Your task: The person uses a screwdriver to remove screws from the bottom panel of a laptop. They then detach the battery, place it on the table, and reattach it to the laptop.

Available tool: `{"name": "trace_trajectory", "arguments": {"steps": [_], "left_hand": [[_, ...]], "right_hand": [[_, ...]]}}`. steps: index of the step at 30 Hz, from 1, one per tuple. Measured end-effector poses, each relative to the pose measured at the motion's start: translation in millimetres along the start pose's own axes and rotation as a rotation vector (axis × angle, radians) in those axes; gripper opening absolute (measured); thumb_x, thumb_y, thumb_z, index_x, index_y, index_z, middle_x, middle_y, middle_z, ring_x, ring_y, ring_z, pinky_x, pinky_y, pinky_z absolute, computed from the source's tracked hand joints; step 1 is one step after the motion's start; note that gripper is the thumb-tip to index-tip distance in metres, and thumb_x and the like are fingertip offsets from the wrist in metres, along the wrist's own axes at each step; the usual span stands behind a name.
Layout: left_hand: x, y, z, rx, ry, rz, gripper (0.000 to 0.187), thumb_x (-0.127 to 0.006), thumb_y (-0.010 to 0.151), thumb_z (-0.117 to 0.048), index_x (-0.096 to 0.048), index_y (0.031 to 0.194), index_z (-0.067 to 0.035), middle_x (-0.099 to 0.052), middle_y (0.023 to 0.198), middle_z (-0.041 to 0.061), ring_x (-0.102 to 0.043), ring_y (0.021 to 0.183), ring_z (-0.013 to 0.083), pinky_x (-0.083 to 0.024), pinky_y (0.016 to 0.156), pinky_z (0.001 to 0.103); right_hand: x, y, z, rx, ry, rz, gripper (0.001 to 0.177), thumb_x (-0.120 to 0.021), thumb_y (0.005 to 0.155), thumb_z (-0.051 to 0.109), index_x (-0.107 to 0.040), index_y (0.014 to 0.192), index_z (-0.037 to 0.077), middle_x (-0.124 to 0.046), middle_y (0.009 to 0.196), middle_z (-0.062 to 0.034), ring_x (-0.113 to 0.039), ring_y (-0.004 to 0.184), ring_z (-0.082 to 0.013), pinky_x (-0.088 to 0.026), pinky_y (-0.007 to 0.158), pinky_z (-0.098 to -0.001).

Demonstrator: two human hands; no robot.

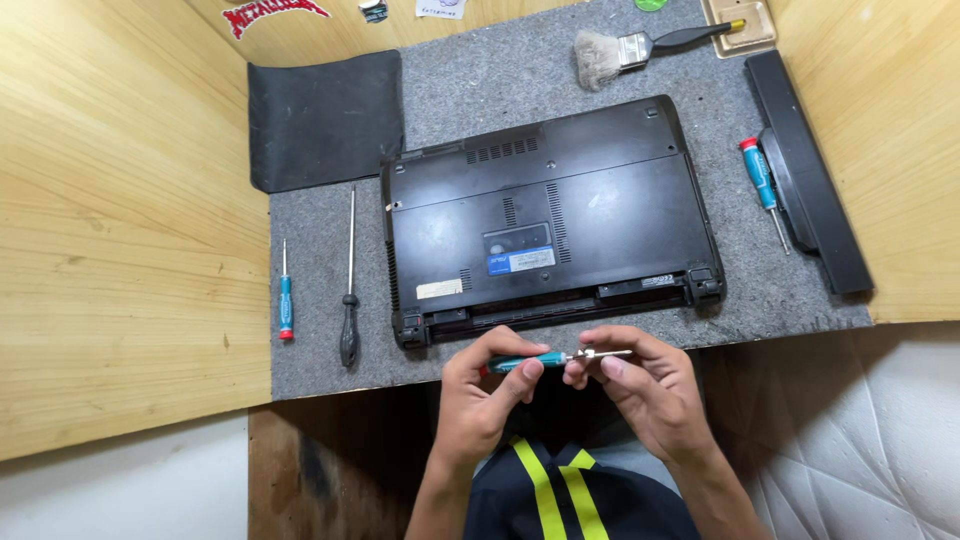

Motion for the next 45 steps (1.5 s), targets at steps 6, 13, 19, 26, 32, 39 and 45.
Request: {"name": "trace_trajectory", "arguments": {"steps": [6,13,19,26,32,39,45], "left_hand": [[-11,1,21,0.045,-0.07,0.041,0.014,-0.069,0.094,-0.012,-0.072,0.102,0.0,-0.059,0.082,0.008,-0.058,0.059,0.0137,-0.048,0.053,0.021],[-9,1,14,-0.028,-0.005,0.099,0.012,-0.069,0.095,-0.015,-0.071,0.1,-0.004,-0.058,0.08,0.006,-0.056,0.057,0.0107,-0.046,0.052,0.02],[-10,-4,21,0.051,-0.186,0.12,0.013,-0.068,0.095,-0.014,-0.07,0.098,-0.001,-0.055,0.077,0.009,-0.056,0.056,0.0133,-0.047,0.055,0.021],[-17,-9,40,0.22,-0.581,0.095,0.018,-0.07,0.093,-0.014,-0.067,0.095,0.003,-0.051,0.077,0.011,-0.051,0.058,0.0172,-0.038,0.047,0.023],[-11,-6,36,0.186,-0.493,0.046,0.016,-0.068,0.094,-0.012,-0.066,0.095,0.004,-0.054,0.081,0.012,-0.051,0.055,0.0163,-0.039,0.048,0.023],[-10,-6,19,0.124,-0.226,0.021,0.015,-0.067,0.094,-0.012,-0.068,0.094,0.003,-0.055,0.071,0.009,-0.052,0.053,0.0133,-0.044,0.051,0.024],[-6,-6,18,0.144,-0.137,-0.003,0.013,-0.068,0.093,-0.012,-0.07,0.094,0.001,-0.057,0.076,0.007,-0.054,0.054,0.0117,-0.043,0.051,0.021]], "right_hand": [[17,-9,2,0.076,-0.283,-0.16,0.016,-0.07,0.086,0.0,-0.07,0.102,-0.004,-0.075,0.095,-0.018,-0.079,0.082,-0.0294,-0.066,0.08,-0.0335],[-1,-1,28,0.337,-0.579,0.011,0.01,-0.071,0.086,0.004,-0.069,0.095,0.002,-0.076,0.088,-0.0128,-0.075,0.089,-0.0247,-0.064,0.084,-0.0304],[-11,-2,27,0.598,-0.666,0.081,0.006,-0.068,0.087,0.005,-0.067,0.091,0.002,-0.074,0.085,-0.0136,-0.077,0.079,-0.027,-0.066,0.076,-0.0338],[1,-16,2,0.382,-0.114,-0.088,0.006,-0.064,0.09,0.005,-0.058,0.093,0.004,-0.071,0.088,-0.023,-0.071,0.083,-0.0344,-0.061,0.071,-0.04],[0,-17,14,0.364,-0.146,-0.113,0.004,-0.06,0.092,0.003,-0.057,0.094,0.002,-0.071,0.089,-0.0261,-0.072,0.083,-0.0367,-0.065,0.066,-0.042],[0,-20,18,0.389,-0.252,-0.162,0.004,-0.06,0.091,0.004,-0.057,0.093,0.003,-0.071,0.085,-0.0243,-0.073,0.082,-0.0364,-0.066,0.065,-0.0413],[-2,-18,20,0.36,-0.317,-0.169,0.002,-0.058,0.092,0.001,-0.057,0.092,0.002,-0.072,0.086,-0.024,-0.074,0.081,-0.0341,-0.069,0.07,-0.0394]]}}
Point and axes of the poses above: each hand's wrist, its own y-axis towards the middle knuckle, its own x-axis out of the back of the hand, z = x × y, the point moved 1 cm from there along y, towards the middle knuckle
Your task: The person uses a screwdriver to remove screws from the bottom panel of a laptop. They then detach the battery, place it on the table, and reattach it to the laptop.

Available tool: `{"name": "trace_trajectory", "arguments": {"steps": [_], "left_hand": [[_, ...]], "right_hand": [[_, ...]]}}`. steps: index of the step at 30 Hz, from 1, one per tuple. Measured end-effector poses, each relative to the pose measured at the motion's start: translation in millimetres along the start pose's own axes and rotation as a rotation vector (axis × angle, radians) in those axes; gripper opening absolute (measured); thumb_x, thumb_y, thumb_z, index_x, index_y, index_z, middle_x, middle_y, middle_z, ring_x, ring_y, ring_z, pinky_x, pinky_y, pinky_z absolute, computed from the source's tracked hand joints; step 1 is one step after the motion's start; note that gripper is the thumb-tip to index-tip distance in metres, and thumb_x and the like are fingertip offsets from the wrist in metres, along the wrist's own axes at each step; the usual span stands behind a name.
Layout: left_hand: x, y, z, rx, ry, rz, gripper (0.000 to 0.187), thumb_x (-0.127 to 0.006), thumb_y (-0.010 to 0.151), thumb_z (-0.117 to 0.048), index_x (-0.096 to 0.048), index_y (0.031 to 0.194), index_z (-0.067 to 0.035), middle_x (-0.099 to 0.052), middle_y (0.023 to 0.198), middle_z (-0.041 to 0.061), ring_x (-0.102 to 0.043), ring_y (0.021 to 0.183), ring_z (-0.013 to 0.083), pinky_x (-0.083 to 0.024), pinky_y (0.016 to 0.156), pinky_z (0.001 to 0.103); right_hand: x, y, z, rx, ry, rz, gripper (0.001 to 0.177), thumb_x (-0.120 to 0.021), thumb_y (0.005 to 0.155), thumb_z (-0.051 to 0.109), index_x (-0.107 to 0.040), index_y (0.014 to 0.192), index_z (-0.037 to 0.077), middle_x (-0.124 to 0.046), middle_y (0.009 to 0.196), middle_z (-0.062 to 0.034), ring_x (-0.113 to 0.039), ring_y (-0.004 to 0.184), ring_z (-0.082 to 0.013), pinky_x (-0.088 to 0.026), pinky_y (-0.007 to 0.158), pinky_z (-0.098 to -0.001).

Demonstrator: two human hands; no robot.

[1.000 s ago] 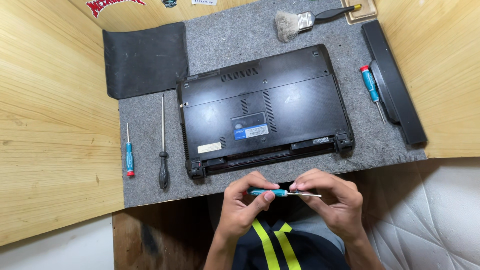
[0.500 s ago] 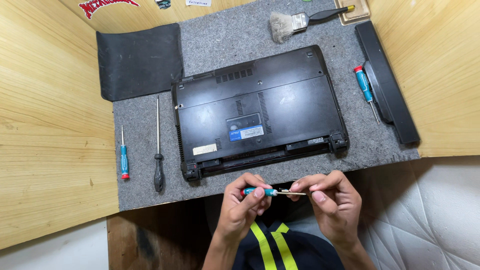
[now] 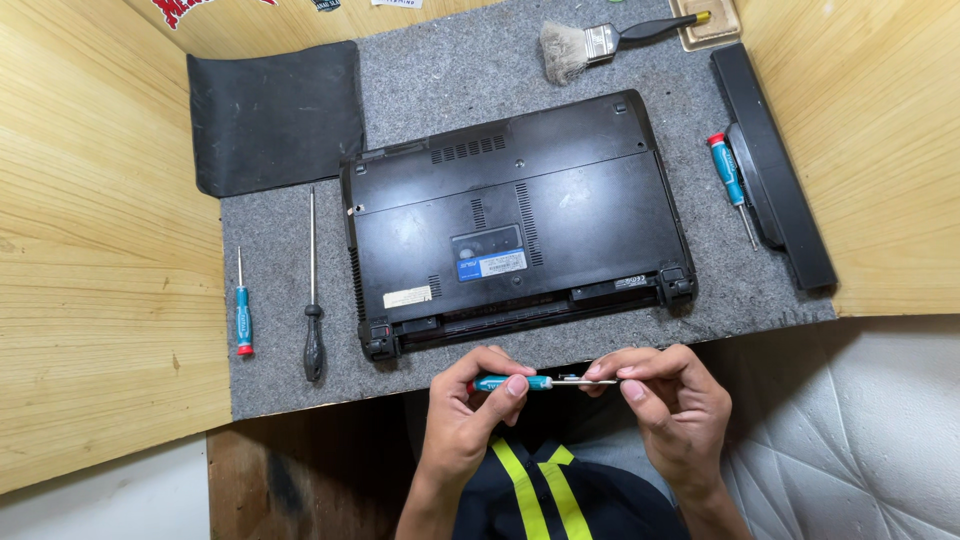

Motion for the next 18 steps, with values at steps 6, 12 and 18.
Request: {"name": "trace_trajectory", "arguments": {"steps": [6,12,18], "left_hand": [[0,0,-3,0.003,0.04,-0.028,0.014,-0.069,0.092,-0.013,-0.071,0.092,0.0,-0.057,0.071,0.006,-0.054,0.054,0.0117,-0.043,0.051,0.022],[-1,2,0,0.043,0.036,-0.044,0.013,-0.069,0.092,-0.011,-0.069,0.089,0.002,-0.056,0.065,0.006,-0.053,0.053,0.0125,-0.045,0.051,0.024],[-9,8,2,0.071,0.099,-0.068,0.013,-0.071,0.09,-0.01,-0.071,0.088,0.003,-0.058,0.07,0.007,-0.053,0.054,0.013,-0.047,0.049,0.025]], "right_hand": [[0,3,4,0.011,-0.056,0.036,0.004,-0.058,0.091,-0.002,-0.058,0.093,0.001,-0.072,0.088,-0.0235,-0.075,0.084,-0.0332,-0.069,0.072,-0.0376],[6,4,3,0.026,-0.099,0.066,0.008,-0.06,0.088,-0.007,-0.062,0.092,0.0,-0.073,0.088,-0.0237,-0.077,0.085,-0.032,-0.071,0.076,-0.0375],[17,10,8,0.028,-0.25,0.07,0.006,-0.062,0.088,-0.004,-0.066,0.092,-0.001,-0.076,0.092,-0.0204,-0.078,0.09,-0.0272,-0.067,0.083,-0.0307]]}}
Point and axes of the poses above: each hand's wrist, its own y-axis towards the middle knuckle, its own x-axis out of the back of the hand, z = x × y, the point moved 1 cm from there along y, towards the middle knuckle
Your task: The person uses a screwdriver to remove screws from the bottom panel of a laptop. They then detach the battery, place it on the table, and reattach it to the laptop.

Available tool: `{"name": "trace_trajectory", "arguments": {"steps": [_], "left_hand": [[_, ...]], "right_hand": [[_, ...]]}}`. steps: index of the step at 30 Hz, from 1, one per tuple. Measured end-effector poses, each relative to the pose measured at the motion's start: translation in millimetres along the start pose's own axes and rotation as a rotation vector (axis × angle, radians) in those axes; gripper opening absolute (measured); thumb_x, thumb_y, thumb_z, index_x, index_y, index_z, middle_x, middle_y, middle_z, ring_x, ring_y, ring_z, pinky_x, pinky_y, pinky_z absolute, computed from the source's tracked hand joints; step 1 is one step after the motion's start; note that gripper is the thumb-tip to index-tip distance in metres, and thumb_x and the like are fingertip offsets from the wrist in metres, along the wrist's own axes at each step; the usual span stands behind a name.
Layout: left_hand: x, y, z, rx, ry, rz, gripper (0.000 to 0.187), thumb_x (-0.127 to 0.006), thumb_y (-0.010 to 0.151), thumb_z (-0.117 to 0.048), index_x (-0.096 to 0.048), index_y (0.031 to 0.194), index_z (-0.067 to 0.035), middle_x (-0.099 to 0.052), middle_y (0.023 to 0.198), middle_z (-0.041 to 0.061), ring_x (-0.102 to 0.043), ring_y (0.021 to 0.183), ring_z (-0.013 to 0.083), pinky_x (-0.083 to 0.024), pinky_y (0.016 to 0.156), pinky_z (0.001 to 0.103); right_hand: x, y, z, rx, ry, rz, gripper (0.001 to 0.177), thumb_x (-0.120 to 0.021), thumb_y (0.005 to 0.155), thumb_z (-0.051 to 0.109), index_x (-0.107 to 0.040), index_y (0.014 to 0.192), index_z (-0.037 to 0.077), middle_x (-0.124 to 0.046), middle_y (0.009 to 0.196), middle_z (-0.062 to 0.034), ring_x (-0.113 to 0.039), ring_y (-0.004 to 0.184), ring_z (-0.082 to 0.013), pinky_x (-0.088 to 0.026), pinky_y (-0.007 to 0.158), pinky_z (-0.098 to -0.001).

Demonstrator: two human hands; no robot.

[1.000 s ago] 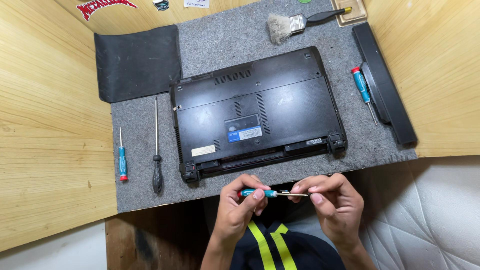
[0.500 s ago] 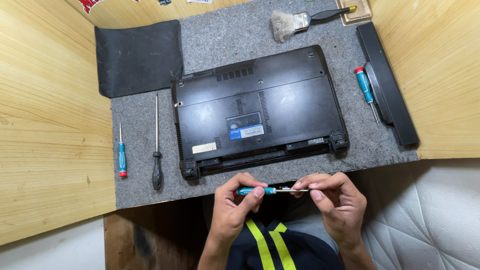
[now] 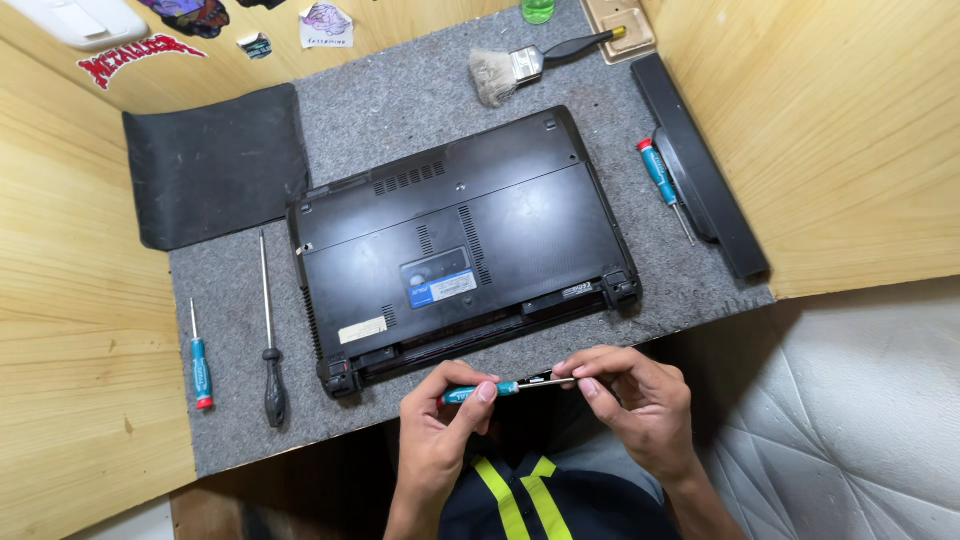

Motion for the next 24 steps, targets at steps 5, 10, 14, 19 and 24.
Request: {"name": "trace_trajectory", "arguments": {"steps": [5,10,14,19,24], "left_hand": [[-8,6,3,-0.029,0.057,0.017,0.014,-0.07,0.091,-0.012,-0.071,0.088,0.002,-0.06,0.074,0.008,-0.055,0.054,0.0122,-0.05,0.047,0.024],[-9,11,1,-0.105,0.265,0.006,0.016,-0.07,0.091,-0.02,-0.073,0.086,-0.005,-0.07,0.075,0.002,-0.058,0.055,0.0086,-0.044,0.047,0.02],[-2,13,-3,-0.239,0.306,0.024,0.012,-0.07,0.091,-0.018,-0.073,0.09,-0.006,-0.073,0.08,0.004,-0.067,0.069,0.0113,-0.05,0.058,0.021],[9,5,-4,-0.281,0.221,-0.038,0.015,-0.069,0.092,-0.019,-0.073,0.092,-0.005,-0.069,0.074,0.005,-0.066,0.066,0.0135,-0.057,0.059,0.023],[34,-6,-6,-0.755,0.071,-0.375,0.011,-0.063,0.098,-0.011,-0.064,0.102,-0.001,-0.065,0.087,0.012,-0.066,0.079,0.0204,-0.06,0.073,0.027]], "right_hand": [[13,7,6,0.072,-0.203,0.042,0.005,-0.065,0.089,-0.001,-0.068,0.092,0.0,-0.075,0.093,-0.0161,-0.077,0.089,-0.0226,-0.066,0.084,-0.0268],[17,17,3,0.133,-0.401,0.063,0.004,-0.066,0.089,0.002,-0.069,0.091,0.002,-0.076,0.092,-0.0108,-0.076,0.089,-0.0195,-0.061,0.088,-0.0269],[14,27,6,0.284,-0.475,0.126,0.006,-0.069,0.089,0.004,-0.07,0.094,0.001,-0.074,0.093,-0.009,-0.073,0.09,-0.0227,-0.059,0.086,-0.0316],[19,29,5,0.291,-0.464,0.151,0.03,-0.074,0.086,0.009,-0.066,0.114,0.002,-0.075,0.101,-0.0069,-0.066,0.085,-0.0173,-0.056,0.079,-0.0259],[53,37,-26,0.387,-0.961,0.01,0.065,-0.08,0.078,0.037,-0.057,0.136,0.018,-0.045,0.155,-0.0137,-0.033,0.144,-0.0372,-0.031,0.121,-0.0556]]}}
Point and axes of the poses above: each hand's wrist, its own y-axis towards the middle knuckle, its own x-axis out of the back of the hand, z = x × y, the point moved 1 cm from there along y, towards the middle knuckle
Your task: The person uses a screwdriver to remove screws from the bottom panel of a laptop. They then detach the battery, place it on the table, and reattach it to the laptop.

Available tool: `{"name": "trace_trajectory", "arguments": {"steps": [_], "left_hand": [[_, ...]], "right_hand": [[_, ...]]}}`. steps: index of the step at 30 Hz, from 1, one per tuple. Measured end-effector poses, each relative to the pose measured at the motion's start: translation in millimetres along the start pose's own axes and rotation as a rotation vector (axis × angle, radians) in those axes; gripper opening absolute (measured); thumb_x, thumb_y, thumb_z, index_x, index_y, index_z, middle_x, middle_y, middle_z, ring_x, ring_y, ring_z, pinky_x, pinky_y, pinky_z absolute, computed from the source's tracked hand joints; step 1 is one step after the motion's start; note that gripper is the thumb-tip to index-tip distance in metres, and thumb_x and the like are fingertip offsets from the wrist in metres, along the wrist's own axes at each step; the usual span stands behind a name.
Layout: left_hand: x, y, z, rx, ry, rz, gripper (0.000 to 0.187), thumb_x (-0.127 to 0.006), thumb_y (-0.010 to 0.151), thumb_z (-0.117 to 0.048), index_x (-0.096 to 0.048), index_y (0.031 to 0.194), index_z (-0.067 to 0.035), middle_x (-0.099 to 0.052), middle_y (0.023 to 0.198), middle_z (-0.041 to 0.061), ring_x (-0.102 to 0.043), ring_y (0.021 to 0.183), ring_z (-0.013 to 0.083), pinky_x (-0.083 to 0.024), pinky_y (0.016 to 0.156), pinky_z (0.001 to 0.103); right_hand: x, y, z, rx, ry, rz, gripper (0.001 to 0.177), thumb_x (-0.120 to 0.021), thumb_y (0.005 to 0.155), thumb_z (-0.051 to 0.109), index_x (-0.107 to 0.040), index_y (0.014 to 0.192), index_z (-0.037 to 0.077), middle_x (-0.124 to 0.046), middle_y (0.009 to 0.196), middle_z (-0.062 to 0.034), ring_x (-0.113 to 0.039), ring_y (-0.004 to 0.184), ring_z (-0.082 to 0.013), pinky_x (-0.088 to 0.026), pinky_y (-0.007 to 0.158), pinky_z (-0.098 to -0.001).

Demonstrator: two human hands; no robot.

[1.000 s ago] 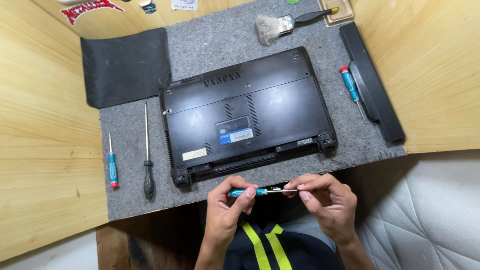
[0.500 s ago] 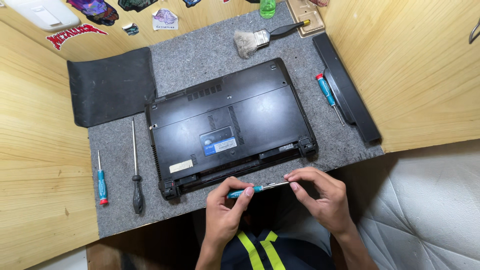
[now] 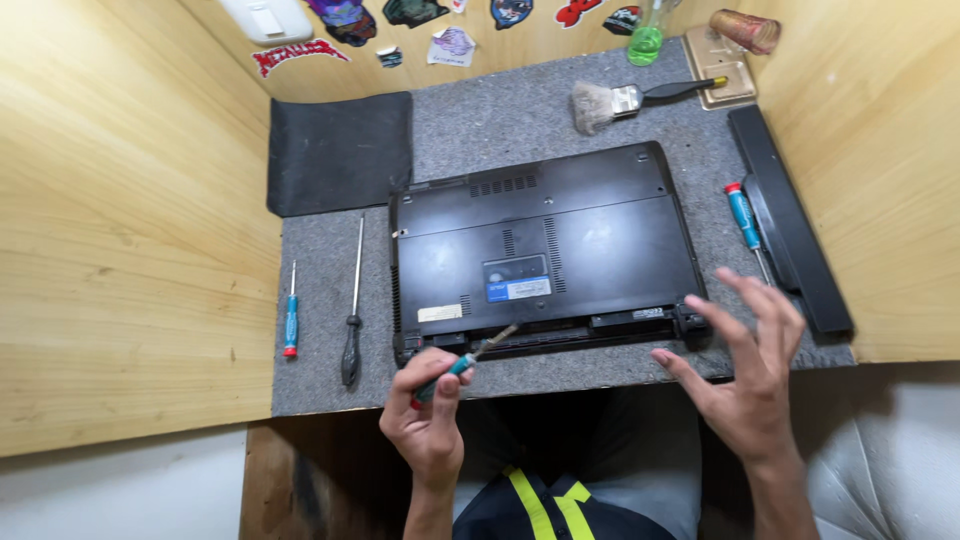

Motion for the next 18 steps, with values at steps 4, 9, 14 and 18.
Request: {"name": "trace_trajectory", "arguments": {"steps": [4,9,14,18], "left_hand": [[17,9,21,-0.026,0.283,-0.177,0.013,-0.062,0.098,-0.019,-0.066,0.103,-0.007,-0.071,0.094,0.009,-0.069,0.077,0.014,-0.042,0.123,0.047],[15,9,30,-0.009,0.368,-0.168,0.009,-0.065,0.097,-0.017,-0.067,0.103,-0.01,-0.073,0.096,0.004,-0.073,0.077,0.0141,-0.033,0.127,0.044],[16,17,37,-0.009,0.353,-0.158,0.011,-0.064,0.097,-0.017,-0.067,0.104,-0.009,-0.074,0.091,0.005,-0.072,0.079,0.0143,-0.037,0.123,0.041],[15,21,39,0.01,0.328,-0.164,0.012,-0.064,0.098,-0.019,-0.067,0.104,-0.009,-0.074,0.087,0.006,-0.072,0.08,0.0157,-0.037,0.123,0.043]], "right_hand": [[1,21,1,-0.117,0.207,0.222,0.091,-0.08,0.072,0.021,-0.037,0.152,0.013,-0.03,0.165,-0.0192,-0.032,0.153,-0.0354,-0.031,0.122,-0.0501],[-3,25,5,-0.167,0.175,0.203,0.106,-0.081,0.072,0.017,-0.022,0.159,0.006,-0.042,0.158,-0.0181,-0.04,0.146,-0.0311,-0.028,0.123,-0.0392],[-8,33,2,-0.262,0.208,0.261,0.107,-0.079,0.076,0.018,-0.013,0.161,0.014,-0.036,0.162,-0.0165,-0.04,0.145,-0.0322,-0.041,0.11,-0.0361],[-11,39,-1,-0.34,0.256,0.289,0.107,-0.079,0.076,0.022,-0.014,0.161,0.02,-0.034,0.164,-0.0134,-0.042,0.145,-0.0314,-0.049,0.105,-0.0345]]}}
Point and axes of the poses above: each hand's wrist, its own y-axis towards the middle knuckle, its own x-axis out of the back of the hand, z = x × y, the point moved 1 cm from there along y, towards the middle knuckle
